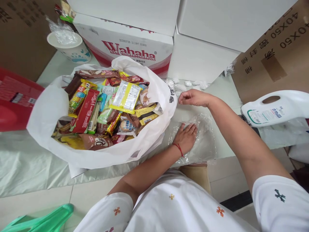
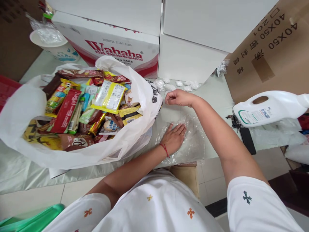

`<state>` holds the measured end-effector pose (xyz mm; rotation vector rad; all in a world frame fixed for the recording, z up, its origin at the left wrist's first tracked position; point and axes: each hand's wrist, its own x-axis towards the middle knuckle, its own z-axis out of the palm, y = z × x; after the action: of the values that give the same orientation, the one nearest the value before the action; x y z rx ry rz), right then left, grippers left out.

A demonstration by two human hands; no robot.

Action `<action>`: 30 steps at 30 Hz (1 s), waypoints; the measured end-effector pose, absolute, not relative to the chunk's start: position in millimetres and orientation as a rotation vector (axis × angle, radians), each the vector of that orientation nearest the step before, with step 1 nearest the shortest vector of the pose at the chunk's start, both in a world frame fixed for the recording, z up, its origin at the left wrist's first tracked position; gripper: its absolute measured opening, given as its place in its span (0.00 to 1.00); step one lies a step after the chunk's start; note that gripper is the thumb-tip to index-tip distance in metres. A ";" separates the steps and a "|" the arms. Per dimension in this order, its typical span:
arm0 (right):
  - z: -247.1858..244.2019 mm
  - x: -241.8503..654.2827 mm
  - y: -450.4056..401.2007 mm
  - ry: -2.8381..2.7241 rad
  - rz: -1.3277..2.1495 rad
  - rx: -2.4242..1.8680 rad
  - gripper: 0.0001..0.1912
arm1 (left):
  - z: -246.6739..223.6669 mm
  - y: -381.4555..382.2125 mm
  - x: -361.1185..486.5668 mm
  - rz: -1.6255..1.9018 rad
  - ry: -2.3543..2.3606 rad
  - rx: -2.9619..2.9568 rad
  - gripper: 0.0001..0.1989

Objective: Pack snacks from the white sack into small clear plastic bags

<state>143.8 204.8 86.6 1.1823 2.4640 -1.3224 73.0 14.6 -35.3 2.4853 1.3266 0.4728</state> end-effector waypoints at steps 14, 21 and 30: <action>67.5 151.8 161.5 2.512 -1.217 0.898 0.08 | -41.0 15.4 73.7 0.460 1.317 2.512 0.26; 48.8 147.9 157.5 2.604 -1.701 1.093 0.05 | -37.9 15.4 71.7 0.472 1.311 2.475 0.26; -5.2 303.3 230.4 2.274 -0.916 2.905 0.12 | -31.7 15.3 65.8 0.509 1.325 2.412 0.24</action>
<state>303.3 230.4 -5.2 2.9047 2.2741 -0.9158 65.8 15.3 -31.7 2.4117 1.3248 0.5085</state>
